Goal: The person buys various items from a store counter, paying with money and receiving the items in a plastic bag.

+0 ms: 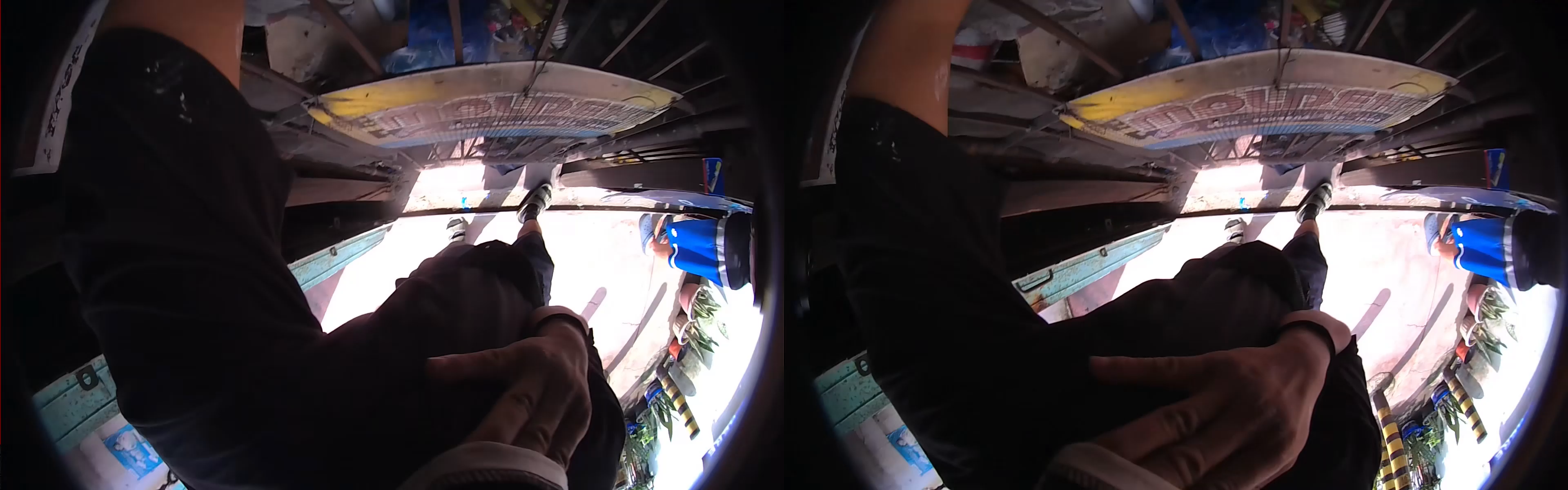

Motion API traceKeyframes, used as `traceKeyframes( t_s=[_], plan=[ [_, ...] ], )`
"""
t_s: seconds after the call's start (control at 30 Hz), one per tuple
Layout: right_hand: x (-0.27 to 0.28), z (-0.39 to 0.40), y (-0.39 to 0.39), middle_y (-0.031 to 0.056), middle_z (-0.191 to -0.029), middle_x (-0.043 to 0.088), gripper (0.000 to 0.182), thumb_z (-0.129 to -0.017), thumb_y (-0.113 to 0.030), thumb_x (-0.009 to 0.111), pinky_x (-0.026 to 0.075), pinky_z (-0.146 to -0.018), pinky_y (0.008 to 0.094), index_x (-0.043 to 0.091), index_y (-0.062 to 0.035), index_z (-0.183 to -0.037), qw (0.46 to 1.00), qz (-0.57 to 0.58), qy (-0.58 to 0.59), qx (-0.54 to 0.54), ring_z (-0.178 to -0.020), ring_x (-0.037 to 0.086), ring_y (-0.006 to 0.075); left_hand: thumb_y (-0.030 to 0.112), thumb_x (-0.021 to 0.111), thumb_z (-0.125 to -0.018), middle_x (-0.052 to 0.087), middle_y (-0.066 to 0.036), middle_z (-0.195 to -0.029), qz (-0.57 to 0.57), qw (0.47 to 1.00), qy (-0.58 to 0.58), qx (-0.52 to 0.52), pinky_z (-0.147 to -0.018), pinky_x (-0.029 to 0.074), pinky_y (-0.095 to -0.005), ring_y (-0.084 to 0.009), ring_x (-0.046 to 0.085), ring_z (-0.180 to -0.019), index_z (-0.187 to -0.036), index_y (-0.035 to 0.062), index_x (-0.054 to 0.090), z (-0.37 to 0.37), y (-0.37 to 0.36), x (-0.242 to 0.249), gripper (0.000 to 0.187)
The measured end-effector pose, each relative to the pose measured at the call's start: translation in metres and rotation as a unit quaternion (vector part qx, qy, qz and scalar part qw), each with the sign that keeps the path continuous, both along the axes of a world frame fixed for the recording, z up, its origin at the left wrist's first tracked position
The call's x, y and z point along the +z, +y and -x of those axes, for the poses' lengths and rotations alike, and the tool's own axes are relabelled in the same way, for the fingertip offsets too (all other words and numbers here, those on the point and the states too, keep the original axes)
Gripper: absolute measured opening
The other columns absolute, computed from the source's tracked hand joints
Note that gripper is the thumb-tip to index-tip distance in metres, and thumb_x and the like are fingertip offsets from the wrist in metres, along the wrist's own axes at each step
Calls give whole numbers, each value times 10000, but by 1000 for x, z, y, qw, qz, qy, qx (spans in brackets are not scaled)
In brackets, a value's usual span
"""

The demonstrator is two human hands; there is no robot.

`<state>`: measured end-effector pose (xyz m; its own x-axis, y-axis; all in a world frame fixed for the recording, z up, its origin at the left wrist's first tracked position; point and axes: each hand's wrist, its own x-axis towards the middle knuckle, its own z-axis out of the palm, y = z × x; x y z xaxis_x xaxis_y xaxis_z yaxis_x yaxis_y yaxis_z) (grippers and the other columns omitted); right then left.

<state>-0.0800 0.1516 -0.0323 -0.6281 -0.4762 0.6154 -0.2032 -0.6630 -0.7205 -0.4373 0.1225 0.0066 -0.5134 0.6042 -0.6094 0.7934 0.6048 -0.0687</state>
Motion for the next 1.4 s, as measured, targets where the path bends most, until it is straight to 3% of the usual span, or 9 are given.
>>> traceKeyframes(
  t_s=[0.17, 0.27, 0.43, 0.63, 0.87, 1.1, 1.17, 1.2, 1.4],
  plan=[
    [35, 10, 12, 129, -991, 637, 316, -816, -147, 647, 468, -785, 331, 595, -10, -1096, 985, -59, 155, 40, -936, 610, 230, 527, 579, -788, 601, -143, -1142, 38, 994, 96, -29, -865, 430, -371, -254, 566, -1026, -1136, 13, 596, 31, 2, 77, 621],
    [65, 20, 34, 127, -975, 646, 287, -801, -110, 655, 474, -776, 326, 616, -12, -1068, 960, -217, 135, -117, -918, 619, 234, 423, 572, -792, 485, -182, -1277, 62, 995, 12, 72, -838, 458, -417, -319, 549, -1060, -1248, 26, 496, 33, 5, 86, 609],
    [147, 78, 73, 95, -846, 670, 170, -772, 2, 647, 495, -689, 291, 668, -30, -938, 820, -306, 229, -425, -783, 649, 209, 373, 562, -790, 557, -182, -1183, 51, 995, 81, -38, -796, 467, -409, -311, 587, -984, -1205, 39, 543, 50, 13, 65, 534],
    [192, 224, 101, 146, -869, 659, 198, -765, -110, 591, 499, -713, 336, 656, -32, -935, 621, -497, 272, -542, -802, 654, 250, 327, 565, -786, 624, -154, -1060, 63, 991, 101, -57, -761, 473, -383, -292, 621, -873, -1125, 47, 602, 44, 8, 68, 441],
    [131, 317, 123, 87, -915, 653, 365, -811, -375, 550, 453, -725, 348, 652, -56, -958, 530, -789, 17, -310, -825, 604, 205, 279, 552, -803, 644, -152, -986, -10, 994, 110, 5, -744, 470, -387, -297, 618, -814, -1016, 42, 641, -12, -6, 109, 331],
    [154, 275, 118, 60, -928, 643, 396, -804, -407, 549, 447, -712, 348, 646, -64, -979, 630, -706, 86, -310, -813, 585, 196, 268, 519, -832, 643, -171, -957, -64, 993, 69, -74, -755, 463, -390, -298, 622, -829, -968, 8, 632, 8, -1, 95, 315],
    [153, 290, 122, 58, -946, 643, 364, -793, -370, 559, 450, -727, 344, 652, -75, -986, 609, -744, 75, -265, -827, 589, 195, 245, 510, -834, 646, -177, -927, -147, 980, 58, -124, -739, 470, -389, -292, 627, -815, -944, 0, 631, 26, 3, 84, 295],
    [150, 299, 124, 57, -955, 643, 350, -787, -352, 565, 451, -734, 341, 655, -80, -989, 597, -762, 70, -242, -835, 591, 194, 244, 533, -816, 641, -142, -902, -102, 986, 66, -110, -706, 475, -355, -249, 618, -831, -1053, 24, 579, 30, 5, 87, 327],
    [136, 312, 125, 60, -884, 643, 288, -758, -287, 599, 441, -690, 345, 663, -67, -932, 531, -787, -19, -313, -778, 578, 185, 209, 514, -802, 651, -166, -926, -83, 986, 99, -102, -686, 485, -392, -268, 638, -799, -998, -2, 623, 44, 2, 78, 308]
  ],
)
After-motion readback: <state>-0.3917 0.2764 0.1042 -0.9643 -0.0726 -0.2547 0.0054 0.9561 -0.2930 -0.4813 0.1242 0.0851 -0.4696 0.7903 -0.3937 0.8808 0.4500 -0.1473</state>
